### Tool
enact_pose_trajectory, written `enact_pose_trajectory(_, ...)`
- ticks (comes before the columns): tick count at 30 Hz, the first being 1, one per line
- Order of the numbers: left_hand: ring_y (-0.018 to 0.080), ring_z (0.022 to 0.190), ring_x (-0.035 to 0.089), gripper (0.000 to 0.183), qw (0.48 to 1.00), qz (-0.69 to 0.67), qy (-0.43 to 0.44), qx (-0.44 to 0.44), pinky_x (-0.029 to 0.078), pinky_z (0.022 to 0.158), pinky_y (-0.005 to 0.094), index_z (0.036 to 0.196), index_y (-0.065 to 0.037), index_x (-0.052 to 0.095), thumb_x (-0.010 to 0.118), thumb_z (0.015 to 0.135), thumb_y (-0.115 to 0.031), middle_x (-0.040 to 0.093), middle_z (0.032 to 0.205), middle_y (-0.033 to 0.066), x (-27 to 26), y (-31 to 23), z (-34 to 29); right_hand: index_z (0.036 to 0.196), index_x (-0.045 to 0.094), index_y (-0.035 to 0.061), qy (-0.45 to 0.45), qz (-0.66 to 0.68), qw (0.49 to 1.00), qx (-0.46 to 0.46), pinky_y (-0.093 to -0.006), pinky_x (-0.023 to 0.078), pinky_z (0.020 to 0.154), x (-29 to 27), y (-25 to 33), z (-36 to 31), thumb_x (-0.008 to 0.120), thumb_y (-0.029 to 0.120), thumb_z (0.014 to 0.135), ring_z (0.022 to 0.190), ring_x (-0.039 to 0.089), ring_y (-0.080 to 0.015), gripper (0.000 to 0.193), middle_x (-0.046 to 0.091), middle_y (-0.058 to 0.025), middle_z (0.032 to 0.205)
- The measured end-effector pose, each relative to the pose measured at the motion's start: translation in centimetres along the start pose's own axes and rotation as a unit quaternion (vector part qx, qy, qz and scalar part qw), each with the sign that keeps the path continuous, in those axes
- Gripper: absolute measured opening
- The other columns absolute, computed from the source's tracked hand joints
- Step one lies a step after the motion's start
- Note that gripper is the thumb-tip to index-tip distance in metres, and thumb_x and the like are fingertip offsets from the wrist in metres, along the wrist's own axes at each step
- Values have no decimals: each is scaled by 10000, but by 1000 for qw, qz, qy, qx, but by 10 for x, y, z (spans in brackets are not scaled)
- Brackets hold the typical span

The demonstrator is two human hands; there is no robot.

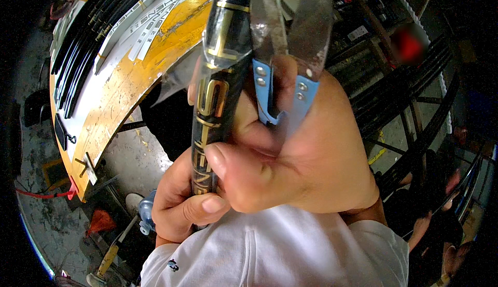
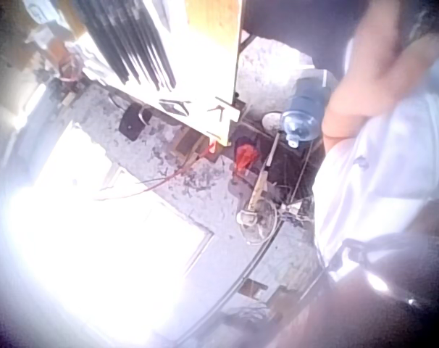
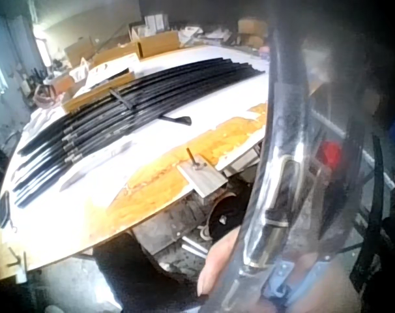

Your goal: The person trims excess plastic from a brand label using snips, then peels a metallic brand sticker from a sheet and applies it to a long black rod.

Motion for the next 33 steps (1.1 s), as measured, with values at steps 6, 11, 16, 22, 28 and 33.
enact_pose_trajectory(6, 81, 768, 433, 237, 1000, -23, 11, 3, 362, 685, 213, 987, -11, 469, 589, 863, -172, 483, 846, 26, 1, 1, 1, 980, 476, -60, 1, -19, 1000, -19, -145, 363, 490, -1, -1, -1, 633, 152, 624, 558, 432, -11, 443, 505, -48, 764)
enact_pose_trajectory(11, 78, 770, 430, 233, 999, -40, 14, -2, 357, 688, 206, 987, -14, 469, 589, 864, -171, 481, 852, 19, 0, 4, 1, 974, 484, -56, 2, -37, 999, -31, -149, 378, 491, -1, 2, -2, 621, 152, 621, 561, 453, -19, 432, 511, -74, 830)
enact_pose_trajectory(16, 72, 774, 426, 227, 998, -51, 24, -2, 352, 689, 202, 984, -16, 468, 587, 865, -168, 480, 853, 15, 1, 4, 1, 981, 476, -62, 1, -14, 1000, -19, -144, 370, 478, -2, 1, -2, 624, 160, 633, 549, 454, -21, 438, 513, -62, 784)
enact_pose_trajectory(22, 70, 761, 418, 217, 997, -54, 42, 18, 342, 673, 197, 969, -19, 472, 587, 858, -165, 474, 848, 12, 0, 3, 4, 1005, 454, -87, -24, 29, 999, 3, -141, 322, 424, -2, -5, -3, 618, 180, 668, 504, 430, -19, 460, 497, -25, 673)
enact_pose_trajectory(28, 68, 744, 401, 202, 998, -58, 29, 21, 332, 664, 199, 954, -17, 477, 585, 855, -156, 465, 843, 5, -3, 0, 3, 1017, 467, -79, -118, 142, 979, 86, -156, 224, 378, -11, -17, -10, 525, 179, 756, 420, 295, -9, 372, 383, 33, 576)
enact_pose_trajectory(33, 72, 763, 408, 180, 999, -33, 2, 40, 340, 687, 204, 966, -17, 478, 577, 860, -124, 466, 850, 9, -4, -7, -2, 930, 513, -9, -95, 105, 990, 11, -195, 188, 393, -27, -25, -14, 483, 151, 872, 430, 269, -10, 173, 351, 59, 538)
Point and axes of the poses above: each hand's wrist, its own z-axis towards the middle knuckle, its own x-axis out of the palm, y = z × x, the point moved 8 cm from there along z, towards the middle knuckle
